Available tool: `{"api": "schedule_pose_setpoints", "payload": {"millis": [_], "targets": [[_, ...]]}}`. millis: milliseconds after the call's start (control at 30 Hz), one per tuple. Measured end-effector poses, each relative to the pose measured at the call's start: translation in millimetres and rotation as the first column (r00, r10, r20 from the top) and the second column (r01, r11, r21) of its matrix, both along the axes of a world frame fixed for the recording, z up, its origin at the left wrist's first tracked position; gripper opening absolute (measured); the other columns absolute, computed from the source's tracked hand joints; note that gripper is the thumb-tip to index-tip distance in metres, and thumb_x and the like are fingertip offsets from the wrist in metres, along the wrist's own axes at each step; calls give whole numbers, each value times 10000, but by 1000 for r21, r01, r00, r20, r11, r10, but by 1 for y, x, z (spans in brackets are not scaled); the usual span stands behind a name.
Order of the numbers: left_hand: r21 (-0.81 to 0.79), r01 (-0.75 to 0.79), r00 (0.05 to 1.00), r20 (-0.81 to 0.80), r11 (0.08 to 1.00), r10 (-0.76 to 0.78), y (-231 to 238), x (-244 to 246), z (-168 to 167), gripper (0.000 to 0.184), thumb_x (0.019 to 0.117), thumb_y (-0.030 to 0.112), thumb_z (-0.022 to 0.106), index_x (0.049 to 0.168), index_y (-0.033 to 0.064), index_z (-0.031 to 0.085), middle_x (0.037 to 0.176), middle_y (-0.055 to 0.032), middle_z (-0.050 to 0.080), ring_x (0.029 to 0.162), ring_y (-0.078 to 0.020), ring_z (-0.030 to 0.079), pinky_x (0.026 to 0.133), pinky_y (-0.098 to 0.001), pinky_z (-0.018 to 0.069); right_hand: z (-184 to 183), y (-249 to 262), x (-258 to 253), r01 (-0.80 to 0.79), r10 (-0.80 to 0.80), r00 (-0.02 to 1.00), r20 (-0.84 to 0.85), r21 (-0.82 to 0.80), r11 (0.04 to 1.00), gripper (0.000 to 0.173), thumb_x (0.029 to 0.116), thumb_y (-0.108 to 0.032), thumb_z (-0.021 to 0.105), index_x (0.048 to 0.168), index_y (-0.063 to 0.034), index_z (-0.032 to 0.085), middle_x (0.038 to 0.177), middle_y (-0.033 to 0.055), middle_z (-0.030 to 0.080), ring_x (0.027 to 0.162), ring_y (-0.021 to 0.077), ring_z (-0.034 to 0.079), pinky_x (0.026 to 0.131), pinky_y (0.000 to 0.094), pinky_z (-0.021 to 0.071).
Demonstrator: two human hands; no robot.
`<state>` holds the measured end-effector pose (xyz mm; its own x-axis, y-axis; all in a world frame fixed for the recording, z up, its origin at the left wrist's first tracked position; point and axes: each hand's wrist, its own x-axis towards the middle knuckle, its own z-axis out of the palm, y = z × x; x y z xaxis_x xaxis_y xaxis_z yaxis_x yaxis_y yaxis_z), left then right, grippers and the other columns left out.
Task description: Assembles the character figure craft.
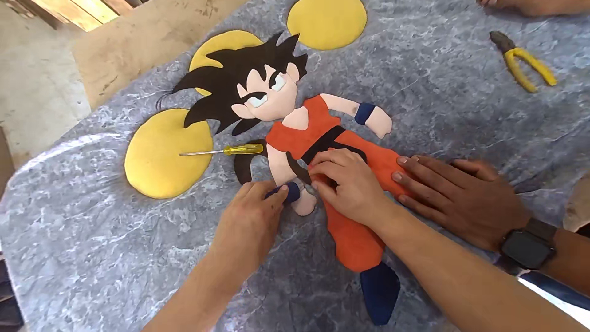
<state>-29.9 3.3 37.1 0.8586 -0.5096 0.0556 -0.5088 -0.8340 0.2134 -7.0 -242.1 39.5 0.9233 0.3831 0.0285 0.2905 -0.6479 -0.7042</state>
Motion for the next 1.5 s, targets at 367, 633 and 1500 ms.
{"api": "schedule_pose_setpoints", "payload": {"millis": [367,633,1500], "targets": [[108,133,991,-34,985,-130,0,25,-3,423,936,342,647,1235,56,738,1084,-99,696,995,-266,659,822,-396,574,-58,-1,4,56,-104,968,230,206,977,159,967,-217,649,1036,-172,784,1187,-47,718,1215,136,615,1080,381,482],[37,159,987,-31,987,-158,2,32,-7,363,915,301,674,1171,59,763,1036,-88,726,982,-246,690,839,-388,586,-8,1,3,-58,62,995,84,-43,997,266,984,-153,640,1223,-143,756,1270,36,702,1300,262,584,1159,474,386],[-302,98,995,32,948,-92,24,26,-29,325,965,320,653,1217,126,720,896,3,696,820,-119,650,726,-299,556,-56,25,0,11,32,954,298,-144,990,241,991,-324,609,1138,-271,792,1203,-70,682,1230,168,573,1138,468,399]]}}
